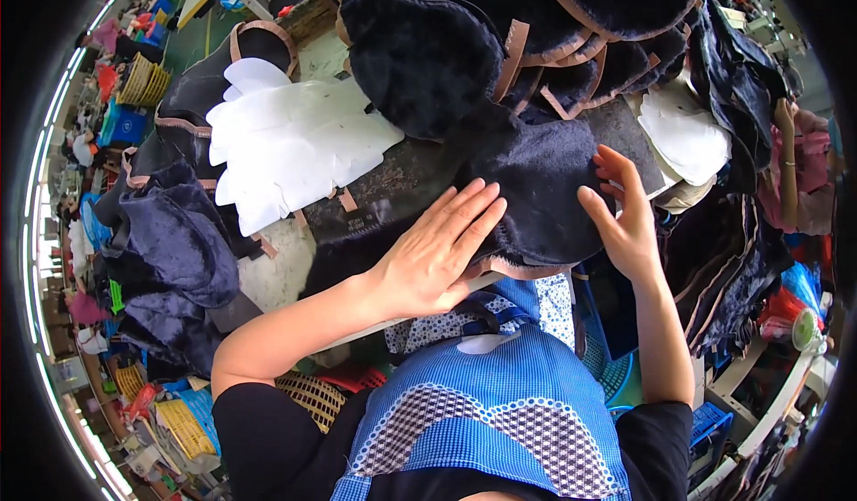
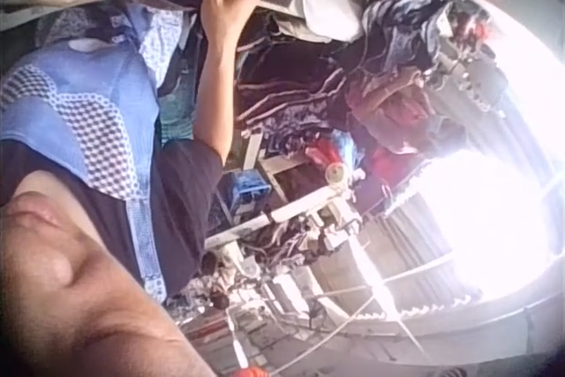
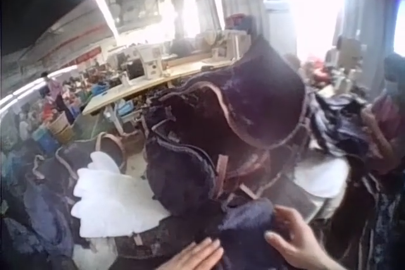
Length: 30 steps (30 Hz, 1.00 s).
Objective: Inserting reinforcement components into fabric shoe upper parts.
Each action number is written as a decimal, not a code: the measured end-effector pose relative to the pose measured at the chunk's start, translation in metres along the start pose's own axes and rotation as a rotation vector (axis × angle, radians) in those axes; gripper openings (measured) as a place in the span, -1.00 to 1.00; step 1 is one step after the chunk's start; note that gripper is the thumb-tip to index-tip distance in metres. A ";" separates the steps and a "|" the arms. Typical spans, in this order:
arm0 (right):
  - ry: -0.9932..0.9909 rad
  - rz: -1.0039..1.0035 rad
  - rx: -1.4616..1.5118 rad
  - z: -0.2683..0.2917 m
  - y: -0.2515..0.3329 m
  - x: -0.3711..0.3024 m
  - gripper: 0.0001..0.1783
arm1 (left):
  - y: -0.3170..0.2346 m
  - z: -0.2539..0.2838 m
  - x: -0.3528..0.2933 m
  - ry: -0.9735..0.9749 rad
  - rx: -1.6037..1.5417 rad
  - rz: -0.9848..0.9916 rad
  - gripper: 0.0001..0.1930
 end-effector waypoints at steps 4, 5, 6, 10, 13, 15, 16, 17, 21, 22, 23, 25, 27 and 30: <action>0.015 0.061 -0.131 -0.008 0.006 -0.003 -0.28 | -0.004 -0.005 -0.019 0.088 0.160 -0.111 -0.36; 0.013 0.090 -0.158 -0.009 0.005 -0.003 -0.29 | 0.002 -0.008 -0.023 0.127 0.224 -0.115 -0.38; 0.010 0.118 -0.186 -0.010 0.005 -0.003 -0.29 | 0.008 -0.010 -0.027 0.166 0.288 -0.120 -0.40; 0.024 0.209 -0.297 -0.013 0.016 0.002 -0.24 | 0.009 -0.011 -0.027 0.183 0.253 -0.103 -0.37; -0.053 0.280 -0.302 -0.008 0.030 0.004 -0.49 | 0.010 -0.015 -0.028 0.204 0.313 -0.126 -0.34; -0.142 0.325 -0.293 0.000 0.035 0.004 -0.77 | 0.010 -0.016 -0.028 0.219 0.326 -0.129 -0.33; -0.073 0.280 -0.238 -0.003 0.031 0.008 -0.77 | 0.011 -0.017 -0.028 0.232 0.344 -0.124 -0.32; -0.006 0.235 -0.182 -0.005 0.028 0.013 -0.78 | 0.009 -0.016 -0.027 0.237 0.356 -0.133 -0.28; 0.044 0.205 -0.131 -0.010 0.022 0.036 -0.75 | 0.001 -0.013 -0.022 0.267 0.290 -0.212 -0.27; 0.071 0.206 -0.165 -0.013 0.017 0.039 -0.74 | -0.001 -0.016 -0.021 0.291 0.304 -0.243 -0.31; 0.098 0.205 -0.200 -0.016 0.012 0.041 -0.72 | -0.003 -0.020 -0.019 0.315 0.317 -0.273 -0.34; 0.111 0.193 -0.193 -0.016 0.008 0.045 -0.70 | -0.009 -0.023 -0.011 0.341 0.297 -0.275 -0.34; 0.134 0.199 -0.205 -0.019 0.010 0.047 -0.71 | -0.013 -0.028 -0.007 0.397 0.262 -0.235 -0.33; 0.048 0.348 -0.215 -0.024 0.011 0.048 -0.67 | -0.027 -0.037 0.004 0.460 0.289 -0.220 -0.02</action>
Point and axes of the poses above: each hand's wrist, its own x-axis towards the middle knuckle, its own z-axis out of the back of the hand, y = z × x, the point moved 9 cm from there along x, towards the middle knuckle, and after that the axes turned 3 degrees about z, right-handed, at the moved point
